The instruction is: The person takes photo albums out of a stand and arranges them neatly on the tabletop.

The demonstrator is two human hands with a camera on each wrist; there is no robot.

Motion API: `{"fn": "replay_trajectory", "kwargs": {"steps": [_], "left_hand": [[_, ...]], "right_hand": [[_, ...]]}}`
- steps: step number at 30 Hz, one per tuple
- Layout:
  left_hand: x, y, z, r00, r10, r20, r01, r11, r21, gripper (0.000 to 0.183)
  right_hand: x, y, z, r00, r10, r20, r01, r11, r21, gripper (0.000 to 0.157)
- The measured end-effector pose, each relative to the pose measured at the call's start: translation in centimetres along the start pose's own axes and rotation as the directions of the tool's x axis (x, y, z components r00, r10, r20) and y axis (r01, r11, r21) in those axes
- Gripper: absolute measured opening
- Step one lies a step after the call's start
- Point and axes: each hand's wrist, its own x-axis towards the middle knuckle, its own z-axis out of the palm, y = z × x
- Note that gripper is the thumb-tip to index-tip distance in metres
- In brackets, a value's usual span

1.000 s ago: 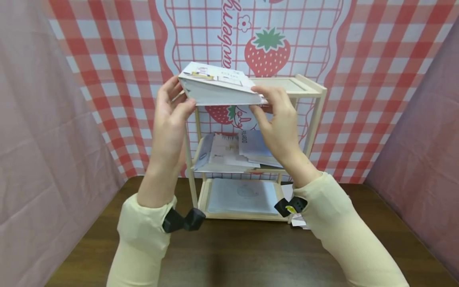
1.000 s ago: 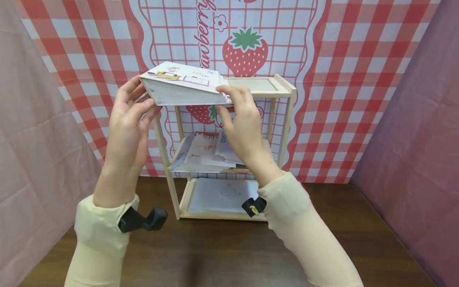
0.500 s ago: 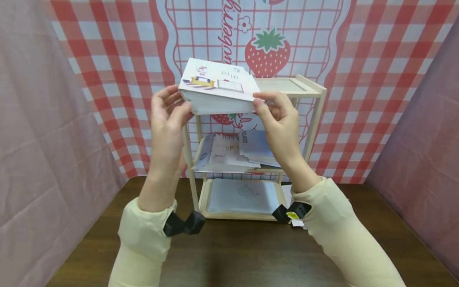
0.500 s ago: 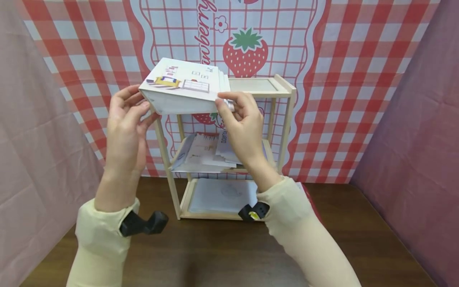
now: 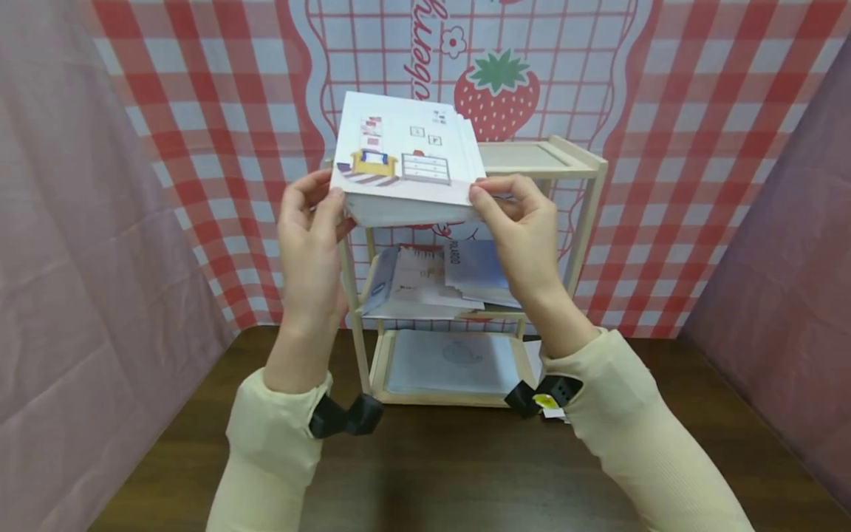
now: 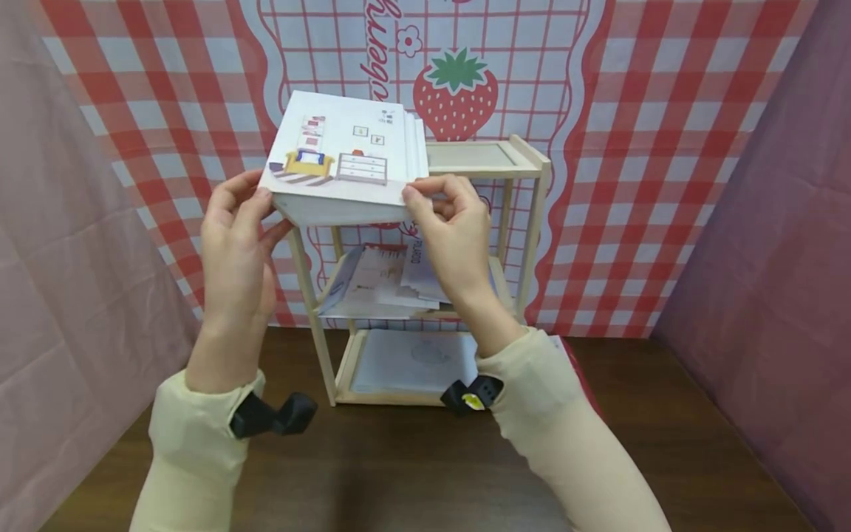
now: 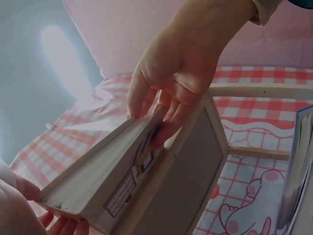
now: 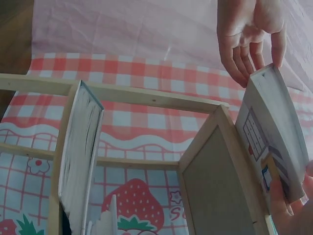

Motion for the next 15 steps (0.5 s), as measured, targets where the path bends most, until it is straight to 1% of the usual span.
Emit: {"fn": "replay_trajectory", "kwargs": {"steps": [4,10,12,15], "left_hand": [[-0.3,-0.2,-0.3,1.0,0.002,0.02,-0.003,1.0,0.026,0.029],[-0.4,-0.5,-0.4,0.998,-0.021,0.058,0.019,0.999,0.032,0.034],[-0.5,-0.7,-0.4,0.998,-0.022,0.062,0.019,0.999,0.044,0.036],[-0.6,-1.1,-0.4,0.997,-0.014,0.077,0.011,0.999,0.036,0.039]], "right_hand": [[-0.1,0.2,0.0,1.0,0.016,0.023,-0.016,1.0,-0.002,0.015],[-0.2,0.5,0.1,0.999,0.038,0.03,-0.038,0.999,-0.005,0.015],[-0.3,0.5,0.1,0.999,0.044,0.03,-0.044,0.999,0.004,0.015],[-0.4,0.6,0.0,0.998,0.051,0.031,-0.051,0.998,0.024,0.012]]}}
